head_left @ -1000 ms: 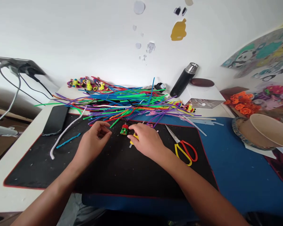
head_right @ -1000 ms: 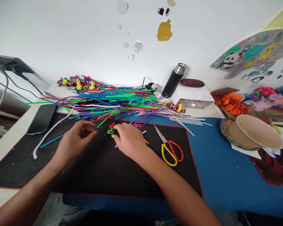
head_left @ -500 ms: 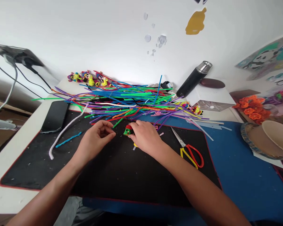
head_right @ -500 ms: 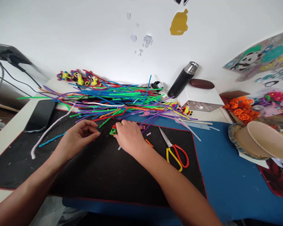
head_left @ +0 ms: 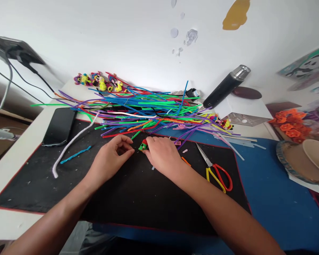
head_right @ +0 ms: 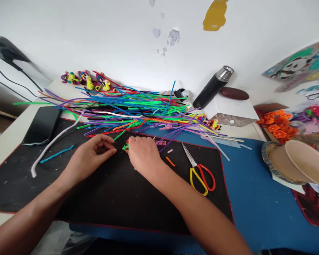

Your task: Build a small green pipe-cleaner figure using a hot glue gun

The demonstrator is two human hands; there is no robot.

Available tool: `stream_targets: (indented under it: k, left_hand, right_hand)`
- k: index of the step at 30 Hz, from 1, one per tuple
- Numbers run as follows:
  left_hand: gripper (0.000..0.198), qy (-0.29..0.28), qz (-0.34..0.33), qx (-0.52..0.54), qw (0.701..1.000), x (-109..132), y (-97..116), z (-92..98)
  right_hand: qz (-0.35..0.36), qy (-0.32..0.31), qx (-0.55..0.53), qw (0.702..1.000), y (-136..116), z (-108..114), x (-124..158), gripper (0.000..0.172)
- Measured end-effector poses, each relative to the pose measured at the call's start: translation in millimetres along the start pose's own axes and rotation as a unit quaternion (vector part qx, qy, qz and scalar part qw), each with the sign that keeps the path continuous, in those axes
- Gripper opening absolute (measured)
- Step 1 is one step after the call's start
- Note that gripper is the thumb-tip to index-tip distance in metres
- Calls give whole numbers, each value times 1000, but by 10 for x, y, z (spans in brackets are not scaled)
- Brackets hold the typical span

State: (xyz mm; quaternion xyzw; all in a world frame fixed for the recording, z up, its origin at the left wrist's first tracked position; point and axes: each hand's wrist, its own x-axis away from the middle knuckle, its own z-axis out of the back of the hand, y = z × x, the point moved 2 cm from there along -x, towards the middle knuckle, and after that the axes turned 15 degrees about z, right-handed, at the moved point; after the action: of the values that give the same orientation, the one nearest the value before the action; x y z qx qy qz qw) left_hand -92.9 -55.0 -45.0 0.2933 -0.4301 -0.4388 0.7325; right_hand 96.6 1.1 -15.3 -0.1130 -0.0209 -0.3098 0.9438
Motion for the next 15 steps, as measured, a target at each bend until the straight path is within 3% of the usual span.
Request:
stream_targets:
  k: [15]
  left_hand:
    - [31,2,2,-20,1000,35,59,64]
  right_hand:
    - [21,-13,-3,1000,-70,44,-26,26]
